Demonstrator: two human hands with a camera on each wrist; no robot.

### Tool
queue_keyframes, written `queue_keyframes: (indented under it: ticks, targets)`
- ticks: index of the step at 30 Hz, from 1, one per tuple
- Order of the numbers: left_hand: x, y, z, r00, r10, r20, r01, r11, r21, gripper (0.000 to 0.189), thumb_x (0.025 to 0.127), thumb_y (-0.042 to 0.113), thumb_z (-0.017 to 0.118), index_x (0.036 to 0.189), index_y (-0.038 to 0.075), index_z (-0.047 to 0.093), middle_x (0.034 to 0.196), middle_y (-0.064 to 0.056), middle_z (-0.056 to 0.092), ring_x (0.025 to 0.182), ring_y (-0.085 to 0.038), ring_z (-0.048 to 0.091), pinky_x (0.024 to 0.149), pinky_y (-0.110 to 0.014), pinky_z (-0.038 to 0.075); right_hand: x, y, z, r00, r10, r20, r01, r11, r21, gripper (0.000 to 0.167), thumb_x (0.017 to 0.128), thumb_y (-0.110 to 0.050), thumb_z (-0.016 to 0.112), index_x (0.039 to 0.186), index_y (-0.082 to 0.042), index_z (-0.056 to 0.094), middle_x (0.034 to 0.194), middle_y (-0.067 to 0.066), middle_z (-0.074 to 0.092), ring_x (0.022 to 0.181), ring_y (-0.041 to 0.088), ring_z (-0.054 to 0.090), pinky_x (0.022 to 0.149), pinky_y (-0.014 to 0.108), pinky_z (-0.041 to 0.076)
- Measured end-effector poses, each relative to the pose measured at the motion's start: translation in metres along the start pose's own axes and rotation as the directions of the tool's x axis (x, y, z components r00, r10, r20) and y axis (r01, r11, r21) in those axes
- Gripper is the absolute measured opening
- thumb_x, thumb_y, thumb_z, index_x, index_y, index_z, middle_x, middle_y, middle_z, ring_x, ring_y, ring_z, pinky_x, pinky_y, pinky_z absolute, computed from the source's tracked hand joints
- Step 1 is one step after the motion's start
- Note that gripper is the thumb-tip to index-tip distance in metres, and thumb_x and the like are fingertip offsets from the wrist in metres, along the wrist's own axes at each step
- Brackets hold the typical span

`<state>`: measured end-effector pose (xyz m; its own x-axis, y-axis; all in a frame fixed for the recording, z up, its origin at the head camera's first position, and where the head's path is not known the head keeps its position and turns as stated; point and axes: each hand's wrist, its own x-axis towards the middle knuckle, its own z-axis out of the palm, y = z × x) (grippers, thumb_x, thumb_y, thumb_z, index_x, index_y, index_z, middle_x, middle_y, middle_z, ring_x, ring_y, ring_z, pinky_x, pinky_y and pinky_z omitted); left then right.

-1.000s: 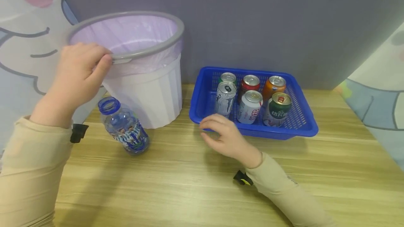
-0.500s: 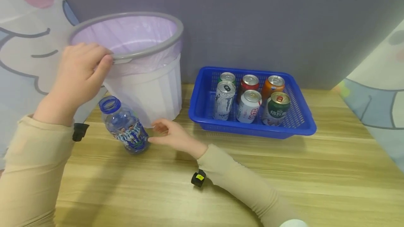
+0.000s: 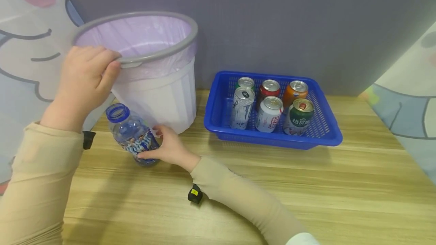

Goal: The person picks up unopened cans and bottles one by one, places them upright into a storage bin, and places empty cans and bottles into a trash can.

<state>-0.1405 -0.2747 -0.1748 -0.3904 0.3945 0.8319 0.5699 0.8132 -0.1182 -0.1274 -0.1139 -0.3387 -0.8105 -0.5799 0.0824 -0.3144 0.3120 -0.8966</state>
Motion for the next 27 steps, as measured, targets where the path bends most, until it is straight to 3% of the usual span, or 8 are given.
queue_keyframes:
  ticks: [7, 22, 27]
  targets:
    - [0.001, 0.002, 0.002, 1.000, -0.011, -0.025, 0.011, 1.000, -0.004, 0.058, 0.101, 0.043, 0.029, 0.085, -0.004, 0.059, 0.064, -0.017, 0.050, 0.058, -0.033, 0.040, 0.061, -0.048, 0.026, 0.005, 0.002, 0.004, 1.000, -0.017, -0.007, 0.017, 1.000, -0.018, 0.076, 0.068, -0.027, 0.085, 0.131, -0.007, 0.047, 0.122, 0.004, 0.054, 0.108, 0.014, 0.053, 0.083, 0.015, 0.044]
    - [0.001, 0.003, 0.003, 0.999, -0.024, -0.037, 0.023, 1.000, -0.021, 0.058, 0.101, 0.043, 0.031, 0.083, -0.004, 0.059, 0.064, -0.017, 0.049, 0.058, -0.032, 0.039, 0.060, -0.045, 0.025, 0.010, 0.005, 0.014, 0.999, -0.030, -0.011, 0.029, 0.998, -0.055, 0.071, 0.068, -0.028, 0.085, 0.125, -0.009, 0.049, 0.115, 0.001, 0.060, 0.099, 0.005, 0.056, 0.081, 0.011, 0.045]
    - [0.000, 0.003, 0.004, 0.998, -0.031, -0.045, 0.030, 0.999, -0.026, 0.059, 0.101, 0.044, 0.030, 0.083, -0.004, 0.059, 0.065, -0.017, 0.050, 0.059, -0.031, 0.038, 0.062, -0.045, 0.025, 0.012, 0.005, 0.019, 0.996, -0.083, -0.031, 0.080, 0.991, -0.106, 0.071, 0.067, -0.029, 0.086, 0.124, -0.008, 0.049, 0.115, 0.002, 0.061, 0.101, 0.004, 0.057, 0.085, 0.009, 0.043]
